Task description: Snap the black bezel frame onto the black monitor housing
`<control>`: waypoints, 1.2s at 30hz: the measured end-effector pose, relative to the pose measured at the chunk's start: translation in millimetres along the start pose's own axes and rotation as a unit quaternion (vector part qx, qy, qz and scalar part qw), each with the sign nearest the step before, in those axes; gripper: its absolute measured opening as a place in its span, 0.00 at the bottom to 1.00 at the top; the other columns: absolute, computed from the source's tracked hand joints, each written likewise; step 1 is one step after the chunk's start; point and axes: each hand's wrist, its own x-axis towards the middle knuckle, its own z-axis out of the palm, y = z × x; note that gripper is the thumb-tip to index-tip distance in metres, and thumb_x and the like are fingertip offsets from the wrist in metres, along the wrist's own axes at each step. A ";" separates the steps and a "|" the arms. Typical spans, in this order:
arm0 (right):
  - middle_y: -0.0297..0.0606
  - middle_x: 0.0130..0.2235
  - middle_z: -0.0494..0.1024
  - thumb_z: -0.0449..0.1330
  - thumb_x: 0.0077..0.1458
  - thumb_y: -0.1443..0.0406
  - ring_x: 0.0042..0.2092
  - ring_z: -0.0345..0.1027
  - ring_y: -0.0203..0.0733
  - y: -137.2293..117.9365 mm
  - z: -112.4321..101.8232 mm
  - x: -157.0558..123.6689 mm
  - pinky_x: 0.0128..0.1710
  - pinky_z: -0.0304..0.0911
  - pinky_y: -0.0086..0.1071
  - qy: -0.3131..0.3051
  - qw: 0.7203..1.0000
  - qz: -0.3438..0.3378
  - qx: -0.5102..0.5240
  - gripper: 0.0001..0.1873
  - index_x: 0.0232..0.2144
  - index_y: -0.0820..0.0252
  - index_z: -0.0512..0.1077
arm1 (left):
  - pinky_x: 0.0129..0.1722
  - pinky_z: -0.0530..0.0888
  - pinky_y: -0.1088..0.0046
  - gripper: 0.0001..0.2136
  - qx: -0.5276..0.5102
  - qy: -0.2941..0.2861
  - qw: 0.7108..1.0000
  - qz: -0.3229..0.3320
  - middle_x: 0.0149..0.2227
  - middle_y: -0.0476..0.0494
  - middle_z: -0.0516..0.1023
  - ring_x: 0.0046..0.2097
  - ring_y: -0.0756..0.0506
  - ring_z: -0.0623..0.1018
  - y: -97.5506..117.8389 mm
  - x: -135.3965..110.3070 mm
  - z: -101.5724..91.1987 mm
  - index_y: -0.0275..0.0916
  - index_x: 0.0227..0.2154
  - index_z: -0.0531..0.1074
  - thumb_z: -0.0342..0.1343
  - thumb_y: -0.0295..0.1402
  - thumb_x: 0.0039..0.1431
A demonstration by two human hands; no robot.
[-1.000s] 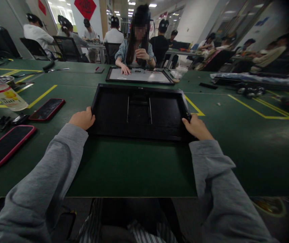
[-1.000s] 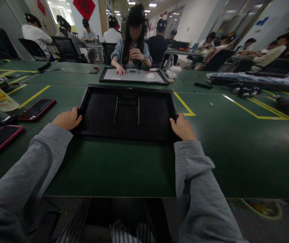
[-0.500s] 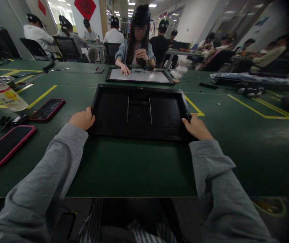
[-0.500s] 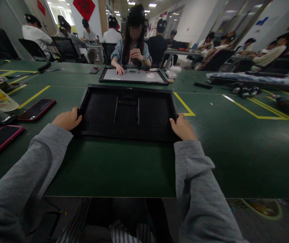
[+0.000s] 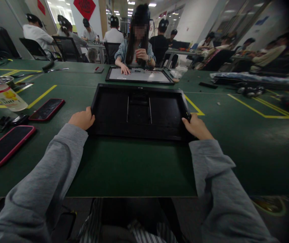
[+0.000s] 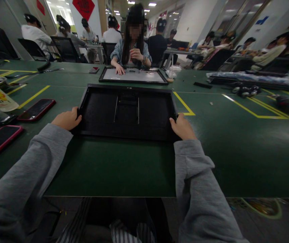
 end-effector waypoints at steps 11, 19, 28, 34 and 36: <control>0.65 0.47 0.75 0.48 0.61 0.54 0.49 0.71 0.63 -2.8 -2.2 -1.0 0.47 0.64 0.47 -0.006 1.000 0.009 -0.003 0.32 0.58 0.76 0.59 | 0.42 0.72 0.58 0.28 -0.003 -0.002 1.000 0.005 0.43 0.25 0.78 0.45 0.33 0.78 -0.3 0.6 -0.3 0.26 0.61 0.54 0.35 0.42 0.64; 0.65 0.46 0.75 0.48 0.62 0.54 0.49 0.72 0.62 -4.2 -3.0 -1.8 0.47 0.64 0.47 -0.010 1.000 0.011 -0.009 0.32 0.57 0.76 0.59 | 0.42 0.72 0.59 0.28 -0.003 -0.002 1.000 0.005 0.44 0.25 0.77 0.45 0.33 0.78 0.7 -0.2 -1.6 0.27 0.60 0.54 0.35 0.42 0.64; 0.64 0.46 0.76 0.48 0.61 0.54 0.48 0.72 0.63 -0.8 0.0 1.1 0.46 0.64 0.47 -0.004 1.000 0.004 -0.010 0.32 0.57 0.76 0.59 | 0.43 0.72 0.59 0.28 -0.006 -0.003 1.000 0.003 0.43 0.26 0.77 0.45 0.34 0.79 0.4 0.0 -0.6 0.27 0.60 0.54 0.35 0.42 0.65; 0.65 0.46 0.75 0.47 0.62 0.53 0.48 0.72 0.62 -2.4 -1.8 -0.4 0.46 0.64 0.47 -0.008 1.000 0.007 -0.007 0.32 0.57 0.76 0.59 | 0.43 0.72 0.58 0.28 -0.006 -0.004 1.000 0.002 0.44 0.25 0.77 0.46 0.33 0.78 1.1 -1.4 -2.0 0.27 0.60 0.54 0.35 0.42 0.64; 0.65 0.47 0.75 0.47 0.62 0.53 0.48 0.72 0.62 -3.0 -2.5 -1.1 0.46 0.64 0.47 -0.009 1.000 0.009 -0.005 0.32 0.57 0.76 0.59 | 0.43 0.72 0.58 0.28 -0.007 -0.007 1.000 0.001 0.44 0.25 0.77 0.46 0.33 0.78 1.3 -1.7 -2.7 0.27 0.60 0.54 0.34 0.42 0.64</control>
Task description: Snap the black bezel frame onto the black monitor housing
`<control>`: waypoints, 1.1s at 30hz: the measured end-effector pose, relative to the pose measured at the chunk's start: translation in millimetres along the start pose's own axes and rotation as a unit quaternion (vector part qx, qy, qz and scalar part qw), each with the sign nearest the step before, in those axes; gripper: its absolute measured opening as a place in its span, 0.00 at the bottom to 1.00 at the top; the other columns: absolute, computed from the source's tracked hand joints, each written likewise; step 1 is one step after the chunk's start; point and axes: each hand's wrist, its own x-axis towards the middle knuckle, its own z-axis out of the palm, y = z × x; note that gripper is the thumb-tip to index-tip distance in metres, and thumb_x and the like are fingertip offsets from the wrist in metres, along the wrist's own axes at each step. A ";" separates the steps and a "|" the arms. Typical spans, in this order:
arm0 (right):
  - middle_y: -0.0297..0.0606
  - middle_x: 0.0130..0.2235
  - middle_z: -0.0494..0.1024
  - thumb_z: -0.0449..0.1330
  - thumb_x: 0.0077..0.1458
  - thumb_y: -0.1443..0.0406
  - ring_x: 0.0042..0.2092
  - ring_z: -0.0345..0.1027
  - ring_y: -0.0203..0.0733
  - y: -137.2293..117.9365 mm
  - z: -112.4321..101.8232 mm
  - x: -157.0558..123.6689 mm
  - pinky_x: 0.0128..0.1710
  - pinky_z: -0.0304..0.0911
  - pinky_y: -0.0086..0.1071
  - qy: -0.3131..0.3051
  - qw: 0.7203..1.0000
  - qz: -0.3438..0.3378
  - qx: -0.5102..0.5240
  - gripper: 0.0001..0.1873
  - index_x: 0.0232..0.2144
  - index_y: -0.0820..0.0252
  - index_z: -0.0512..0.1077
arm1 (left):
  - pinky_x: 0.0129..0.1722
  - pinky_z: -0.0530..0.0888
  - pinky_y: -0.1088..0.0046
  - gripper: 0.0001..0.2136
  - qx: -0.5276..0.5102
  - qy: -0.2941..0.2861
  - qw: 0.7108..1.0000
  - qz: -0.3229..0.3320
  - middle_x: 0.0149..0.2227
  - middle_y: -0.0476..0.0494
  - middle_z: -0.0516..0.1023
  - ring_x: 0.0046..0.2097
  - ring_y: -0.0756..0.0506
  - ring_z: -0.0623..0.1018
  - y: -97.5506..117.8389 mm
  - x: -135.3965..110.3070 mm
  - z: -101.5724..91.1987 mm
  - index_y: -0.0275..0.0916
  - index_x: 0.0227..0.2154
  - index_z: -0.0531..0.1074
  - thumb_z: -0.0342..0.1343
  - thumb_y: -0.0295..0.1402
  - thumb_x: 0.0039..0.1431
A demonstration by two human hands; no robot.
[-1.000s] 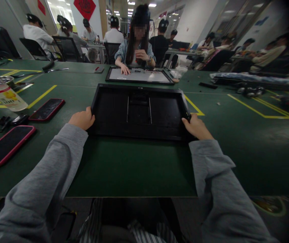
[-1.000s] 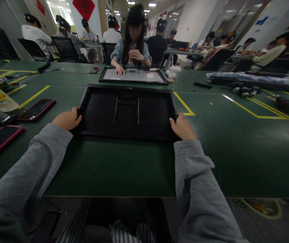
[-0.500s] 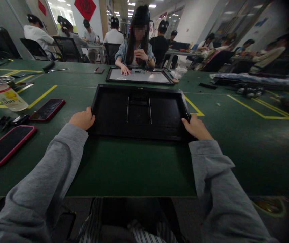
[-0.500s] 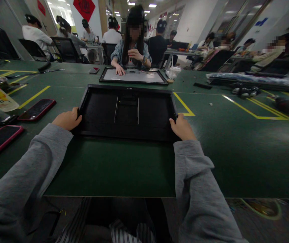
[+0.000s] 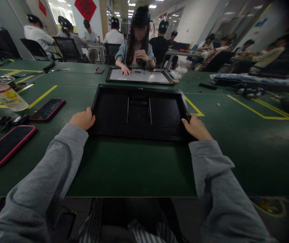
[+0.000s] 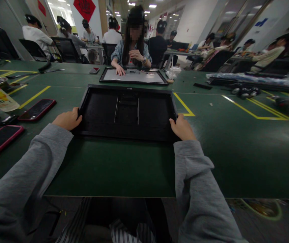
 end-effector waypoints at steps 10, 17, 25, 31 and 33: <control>0.65 0.47 0.75 0.47 0.61 0.53 0.48 0.71 0.63 -3.6 -3.8 -3.1 0.46 0.64 0.48 -0.007 1.000 0.001 -0.004 0.33 0.57 0.76 0.59 | 0.44 0.72 0.58 0.29 -0.002 -0.002 1.000 0.002 0.44 0.24 0.77 0.46 0.33 0.78 -0.5 0.7 -0.2 0.26 0.61 0.53 0.34 0.43 0.64; 0.63 0.47 0.75 0.47 0.62 0.52 0.49 0.71 0.61 -3.7 -3.9 -3.6 0.48 0.64 0.48 -0.009 1.000 0.006 -0.007 0.33 0.58 0.74 0.59 | 0.44 0.72 0.58 0.28 -0.002 -0.005 1.000 -0.004 0.44 0.25 0.77 0.46 0.34 0.78 0.1 0.6 0.1 0.27 0.60 0.54 0.35 0.43 0.64; 0.65 0.47 0.75 0.47 0.62 0.53 0.48 0.72 0.62 -4.0 -4.0 -4.3 0.46 0.64 0.47 -0.006 1.000 -0.002 -0.017 0.32 0.57 0.76 0.59 | 0.42 0.72 0.58 0.28 0.005 0.006 1.000 0.002 0.43 0.25 0.78 0.45 0.33 0.79 -0.2 0.6 0.7 0.27 0.60 0.54 0.35 0.43 0.64; 0.66 0.46 0.75 0.46 0.62 0.52 0.48 0.72 0.63 -3.9 -4.0 -4.3 0.46 0.64 0.48 -0.007 1.000 0.001 -0.019 0.33 0.57 0.77 0.59 | 0.42 0.72 0.59 0.29 0.006 -0.003 1.000 0.001 0.44 0.25 0.77 0.45 0.33 0.79 -0.3 1.1 0.1 0.26 0.61 0.53 0.34 0.42 0.64; 0.66 0.46 0.75 0.46 0.62 0.52 0.48 0.72 0.63 -3.4 -3.6 -4.1 0.46 0.64 0.48 -0.006 1.000 0.001 -0.016 0.33 0.57 0.76 0.60 | 0.42 0.72 0.59 0.29 0.006 -0.002 1.000 0.001 0.44 0.25 0.77 0.45 0.33 0.78 -0.2 0.9 0.5 0.26 0.61 0.53 0.34 0.43 0.64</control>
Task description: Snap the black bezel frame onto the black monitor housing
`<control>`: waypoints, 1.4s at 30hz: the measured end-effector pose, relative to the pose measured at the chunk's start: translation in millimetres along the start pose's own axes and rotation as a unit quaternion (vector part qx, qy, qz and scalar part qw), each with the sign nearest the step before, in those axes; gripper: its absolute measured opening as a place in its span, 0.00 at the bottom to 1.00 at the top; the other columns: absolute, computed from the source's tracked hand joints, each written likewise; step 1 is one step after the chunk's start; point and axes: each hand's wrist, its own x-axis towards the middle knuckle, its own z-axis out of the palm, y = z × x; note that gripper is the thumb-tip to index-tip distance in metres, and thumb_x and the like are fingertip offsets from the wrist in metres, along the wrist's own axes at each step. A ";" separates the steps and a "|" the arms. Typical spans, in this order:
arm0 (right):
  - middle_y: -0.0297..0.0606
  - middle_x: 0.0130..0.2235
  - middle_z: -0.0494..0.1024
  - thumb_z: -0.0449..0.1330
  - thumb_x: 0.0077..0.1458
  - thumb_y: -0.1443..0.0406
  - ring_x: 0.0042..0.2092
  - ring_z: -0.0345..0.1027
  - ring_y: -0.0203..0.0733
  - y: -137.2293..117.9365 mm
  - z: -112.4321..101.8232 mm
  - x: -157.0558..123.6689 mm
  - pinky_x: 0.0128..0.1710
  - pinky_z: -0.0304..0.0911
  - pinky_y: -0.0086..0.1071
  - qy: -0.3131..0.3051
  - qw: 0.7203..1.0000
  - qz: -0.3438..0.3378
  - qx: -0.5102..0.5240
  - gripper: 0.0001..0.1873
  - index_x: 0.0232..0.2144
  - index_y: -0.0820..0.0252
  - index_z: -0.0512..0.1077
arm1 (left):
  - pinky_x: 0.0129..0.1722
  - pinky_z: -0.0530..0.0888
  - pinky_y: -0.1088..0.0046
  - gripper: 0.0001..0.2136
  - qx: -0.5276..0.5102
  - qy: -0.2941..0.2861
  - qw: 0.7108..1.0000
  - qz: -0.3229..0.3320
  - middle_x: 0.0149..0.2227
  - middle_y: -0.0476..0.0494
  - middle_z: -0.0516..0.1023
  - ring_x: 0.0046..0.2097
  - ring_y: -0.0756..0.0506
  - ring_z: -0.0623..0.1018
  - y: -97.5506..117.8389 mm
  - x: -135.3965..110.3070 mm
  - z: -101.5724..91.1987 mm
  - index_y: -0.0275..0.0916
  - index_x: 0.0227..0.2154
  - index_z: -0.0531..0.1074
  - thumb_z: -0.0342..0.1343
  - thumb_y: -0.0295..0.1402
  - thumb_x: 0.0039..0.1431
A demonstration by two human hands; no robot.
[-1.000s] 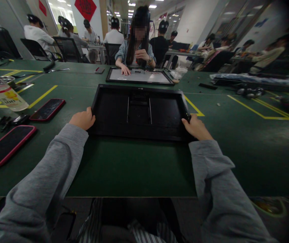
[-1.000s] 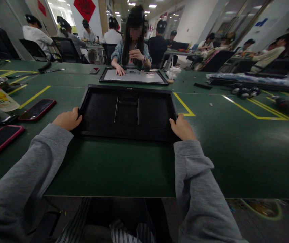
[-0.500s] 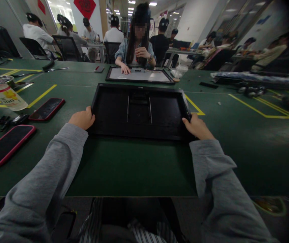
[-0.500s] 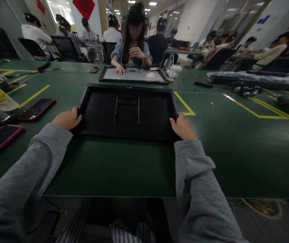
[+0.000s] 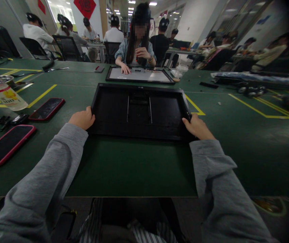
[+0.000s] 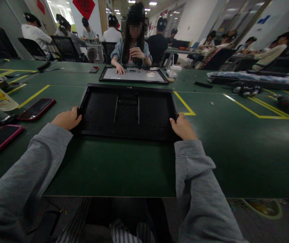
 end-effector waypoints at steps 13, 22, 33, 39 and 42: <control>0.65 0.47 0.75 0.46 0.62 0.52 0.48 0.72 0.63 1.1 0.5 1.3 0.47 0.64 0.48 -0.006 1.000 -0.002 -0.003 0.33 0.57 0.75 0.59 | 0.42 0.72 0.59 0.28 0.001 0.012 1.000 0.004 0.43 0.25 0.78 0.44 0.34 0.79 -0.5 0.2 2.1 0.27 0.60 0.54 0.35 0.42 0.64; 0.65 0.47 0.75 0.46 0.61 0.52 0.48 0.72 0.63 4.5 3.6 4.5 0.45 0.65 0.47 -0.006 1.000 0.000 -0.003 0.33 0.58 0.75 0.58 | 0.43 0.72 0.59 0.29 -0.003 0.001 1.000 -0.001 0.44 0.25 0.77 0.46 0.34 0.78 1.0 -1.4 -1.2 0.26 0.62 0.53 0.34 0.43 0.64; 0.65 0.47 0.75 0.47 0.61 0.53 0.48 0.72 0.62 0.6 -0.5 0.4 0.46 0.65 0.47 -0.010 1.000 0.003 0.008 0.34 0.58 0.76 0.58 | 0.43 0.72 0.59 0.29 0.005 0.002 1.000 0.006 0.43 0.25 0.78 0.45 0.34 0.78 -0.8 0.4 1.2 0.26 0.61 0.53 0.34 0.43 0.64; 0.66 0.48 0.74 0.47 0.61 0.52 0.49 0.71 0.63 -0.3 -1.1 0.1 0.47 0.64 0.48 -0.015 1.000 0.008 0.010 0.34 0.58 0.76 0.58 | 0.43 0.72 0.60 0.29 0.018 0.007 1.000 0.011 0.42 0.25 0.78 0.44 0.34 0.79 -0.5 0.2 0.5 0.25 0.61 0.53 0.34 0.42 0.64; 0.66 0.48 0.74 0.48 0.61 0.53 0.50 0.71 0.63 -0.7 -1.2 0.2 0.48 0.64 0.47 -0.015 1.000 0.011 0.007 0.34 0.58 0.77 0.58 | 0.42 0.72 0.61 0.29 0.021 0.009 1.000 0.011 0.42 0.26 0.78 0.44 0.35 0.79 -0.7 0.7 1.2 0.25 0.61 0.53 0.34 0.42 0.65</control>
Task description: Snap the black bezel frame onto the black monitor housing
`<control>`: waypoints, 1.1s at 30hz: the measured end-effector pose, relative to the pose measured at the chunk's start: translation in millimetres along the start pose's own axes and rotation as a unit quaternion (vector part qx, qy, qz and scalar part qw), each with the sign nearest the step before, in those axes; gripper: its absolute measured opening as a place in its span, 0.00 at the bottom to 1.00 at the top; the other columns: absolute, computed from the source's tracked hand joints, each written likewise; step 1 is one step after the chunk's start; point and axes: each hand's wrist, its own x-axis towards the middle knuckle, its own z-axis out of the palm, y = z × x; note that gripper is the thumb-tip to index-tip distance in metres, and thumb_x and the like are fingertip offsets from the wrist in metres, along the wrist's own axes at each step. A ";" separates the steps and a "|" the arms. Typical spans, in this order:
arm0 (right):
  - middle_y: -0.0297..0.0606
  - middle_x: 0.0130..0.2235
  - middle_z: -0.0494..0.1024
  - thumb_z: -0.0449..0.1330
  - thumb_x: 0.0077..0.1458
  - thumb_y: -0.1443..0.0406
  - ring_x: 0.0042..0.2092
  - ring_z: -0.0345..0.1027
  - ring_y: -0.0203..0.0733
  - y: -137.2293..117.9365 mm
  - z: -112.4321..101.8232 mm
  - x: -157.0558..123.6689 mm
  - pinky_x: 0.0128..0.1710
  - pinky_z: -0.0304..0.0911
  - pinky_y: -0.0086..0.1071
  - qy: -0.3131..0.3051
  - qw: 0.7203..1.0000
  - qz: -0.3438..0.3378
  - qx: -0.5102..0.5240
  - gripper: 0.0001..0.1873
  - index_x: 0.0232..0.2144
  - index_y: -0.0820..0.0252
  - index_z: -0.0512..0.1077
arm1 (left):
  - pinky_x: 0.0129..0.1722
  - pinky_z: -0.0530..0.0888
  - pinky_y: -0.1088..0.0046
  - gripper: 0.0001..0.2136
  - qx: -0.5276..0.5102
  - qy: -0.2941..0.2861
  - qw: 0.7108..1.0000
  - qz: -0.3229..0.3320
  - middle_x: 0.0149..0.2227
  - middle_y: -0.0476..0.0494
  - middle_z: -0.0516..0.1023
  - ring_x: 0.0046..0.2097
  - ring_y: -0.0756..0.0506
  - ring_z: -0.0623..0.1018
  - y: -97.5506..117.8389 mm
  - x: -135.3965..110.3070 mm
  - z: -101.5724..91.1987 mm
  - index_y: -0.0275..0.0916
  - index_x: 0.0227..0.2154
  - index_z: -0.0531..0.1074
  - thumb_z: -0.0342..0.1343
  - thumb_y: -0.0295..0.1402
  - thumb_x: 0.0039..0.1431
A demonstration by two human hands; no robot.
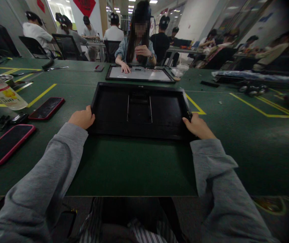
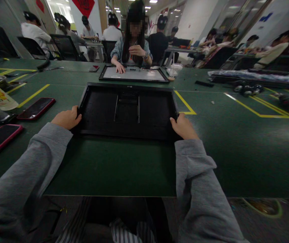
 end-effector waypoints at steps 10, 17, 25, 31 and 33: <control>0.65 0.47 0.75 0.47 0.62 0.53 0.49 0.71 0.61 -1.3 -0.2 -1.2 0.47 0.63 0.46 0.004 1.000 -0.008 -0.016 0.32 0.57 0.76 0.58 | 0.41 0.72 0.62 0.28 -0.001 0.001 1.000 -0.001 0.42 0.27 0.78 0.44 0.35 0.79 0.3 -0.1 0.8 0.26 0.61 0.53 0.35 0.42 0.65; 0.68 0.48 0.73 0.46 0.64 0.54 0.49 0.70 0.60 -2.5 -3.2 -0.4 0.45 0.61 0.40 -0.028 0.999 0.003 -0.019 0.29 0.55 0.75 0.56 | 0.41 0.72 0.62 0.28 -0.001 0.009 1.000 0.003 0.41 0.27 0.78 0.43 0.35 0.79 -0.3 -0.1 1.4 0.25 0.60 0.54 0.35 0.42 0.65; 0.66 0.48 0.74 0.47 0.63 0.54 0.48 0.71 0.61 -0.6 -0.8 1.0 0.45 0.62 0.42 -0.013 1.000 -0.007 -0.012 0.29 0.55 0.76 0.57 | 0.41 0.72 0.61 0.27 0.001 0.007 1.000 0.003 0.41 0.27 0.78 0.43 0.35 0.79 -0.3 1.2 3.0 0.25 0.59 0.55 0.35 0.41 0.65; 0.65 0.47 0.75 0.47 0.62 0.53 0.48 0.72 0.61 0.6 1.9 2.4 0.46 0.64 0.45 0.000 1.000 -0.006 -0.016 0.31 0.56 0.76 0.58 | 0.42 0.72 0.61 0.28 -0.001 0.010 1.000 -0.001 0.42 0.26 0.78 0.44 0.35 0.79 -0.1 0.8 3.3 0.26 0.60 0.55 0.35 0.42 0.65; 0.65 0.47 0.75 0.47 0.62 0.53 0.48 0.72 0.61 0.1 1.8 1.8 0.46 0.64 0.45 0.003 1.000 -0.006 -0.019 0.32 0.56 0.77 0.58 | 0.41 0.72 0.61 0.28 -0.001 0.013 1.000 -0.001 0.42 0.26 0.78 0.43 0.35 0.79 -0.2 1.0 3.7 0.25 0.59 0.55 0.35 0.42 0.65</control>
